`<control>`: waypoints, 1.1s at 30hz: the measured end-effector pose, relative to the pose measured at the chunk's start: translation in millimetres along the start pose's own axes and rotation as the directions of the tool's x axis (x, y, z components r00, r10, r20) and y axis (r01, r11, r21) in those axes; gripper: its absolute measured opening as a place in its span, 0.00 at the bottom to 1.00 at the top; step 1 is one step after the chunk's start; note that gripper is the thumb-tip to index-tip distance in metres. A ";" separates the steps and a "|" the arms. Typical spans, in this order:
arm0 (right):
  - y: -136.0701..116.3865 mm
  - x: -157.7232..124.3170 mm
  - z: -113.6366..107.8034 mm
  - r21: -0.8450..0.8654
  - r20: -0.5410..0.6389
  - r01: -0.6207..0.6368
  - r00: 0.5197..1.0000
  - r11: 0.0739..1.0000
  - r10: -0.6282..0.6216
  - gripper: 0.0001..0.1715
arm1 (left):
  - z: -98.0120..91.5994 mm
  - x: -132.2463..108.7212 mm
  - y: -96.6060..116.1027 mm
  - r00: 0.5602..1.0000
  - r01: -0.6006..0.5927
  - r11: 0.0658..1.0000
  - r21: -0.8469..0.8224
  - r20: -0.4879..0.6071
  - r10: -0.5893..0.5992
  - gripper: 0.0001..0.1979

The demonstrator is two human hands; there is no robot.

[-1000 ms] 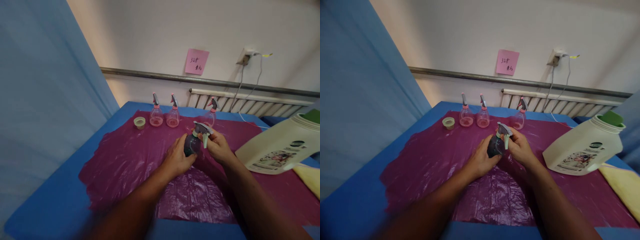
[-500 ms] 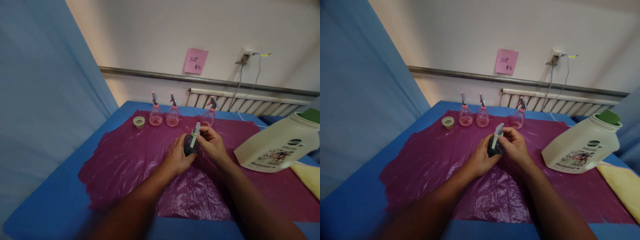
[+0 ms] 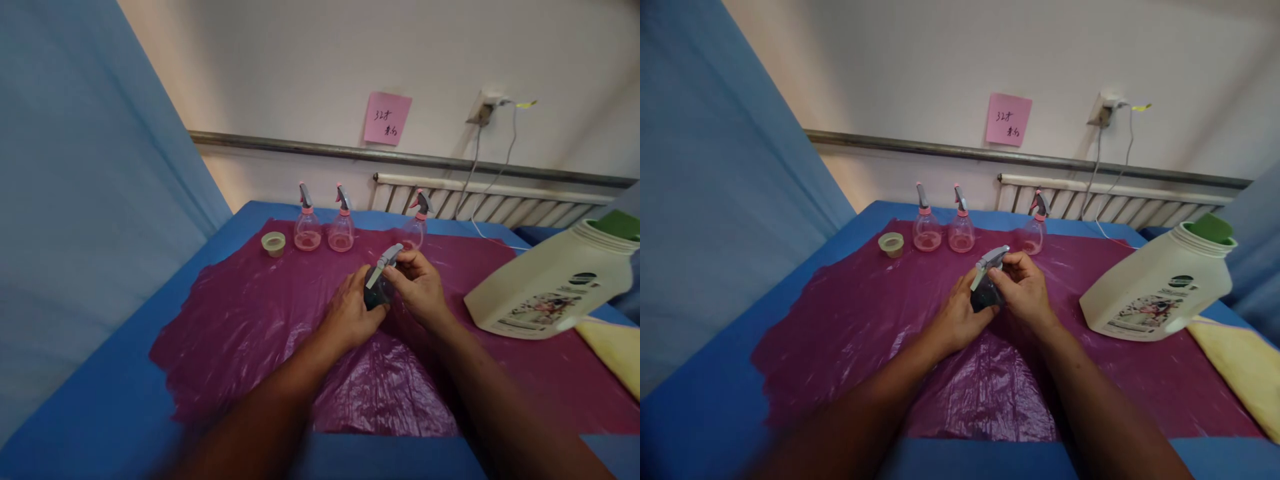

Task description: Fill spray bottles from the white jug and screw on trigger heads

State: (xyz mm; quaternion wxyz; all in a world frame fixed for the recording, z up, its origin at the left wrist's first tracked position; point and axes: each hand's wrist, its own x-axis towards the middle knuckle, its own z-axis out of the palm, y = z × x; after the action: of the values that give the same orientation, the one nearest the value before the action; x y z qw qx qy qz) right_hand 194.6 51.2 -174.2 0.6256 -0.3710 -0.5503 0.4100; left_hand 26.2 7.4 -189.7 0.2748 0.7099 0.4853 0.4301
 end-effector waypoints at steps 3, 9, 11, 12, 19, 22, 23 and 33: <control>-2.1 0.6 -1.6 -0.026 0.023 0.007 1.000 1.000 -0.006 0.25 | 0.6 -1.6 -2.1 1.000 -0.023 1.000 0.012 0.009 0.023 0.29; -4.7 2.4 -10.7 -0.095 0.128 0.061 0.991 0.994 -0.049 0.18 | -0.6 -3.0 1.0 0.999 0.025 0.998 0.050 0.019 -0.026 0.31; -5.9 3.5 -15.0 -0.125 0.168 0.078 0.984 0.989 -0.056 0.16 | -1.3 -2.3 3.0 0.999 0.034 0.998 0.059 0.029 -0.036 0.31; -6.6 4.2 -17.1 -0.135 0.187 0.083 0.981 0.987 -0.057 0.15 | -1.6 -1.8 3.7 0.999 0.037 0.997 0.061 0.031 -0.039 0.31; -2.6 7.2 -22.8 -0.146 0.240 0.050 0.971 0.988 -0.014 0.15 | -0.4 -1.3 1.3 1.000 0.018 0.998 0.059 0.012 -0.019 0.28; 4.5 7.4 -15.5 -0.131 0.114 0.061 0.992 0.989 -0.047 0.19 | 0.9 -0.1 -1.7 0.999 -0.029 0.999 0.036 0.017 0.028 0.30; 6.3 7.3 -12.0 -0.115 0.071 0.047 0.997 0.992 -0.039 0.21 | 1.3 0.5 -2.5 0.999 -0.048 0.999 0.019 0.022 0.048 0.31; -2.6 7.2 11.1 -0.044 0.071 -0.047 0.996 0.998 0.050 0.22 | 2.9 1.7 -5.1 0.999 -0.046 0.998 0.031 0.013 0.046 0.36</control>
State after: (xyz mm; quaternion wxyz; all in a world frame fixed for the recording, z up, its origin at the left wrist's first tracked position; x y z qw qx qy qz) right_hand 184.3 56.9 -167.8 0.5874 -0.3823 -0.5718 0.4264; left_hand 26.6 11.0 -194.6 0.2567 0.7278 0.4739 0.4241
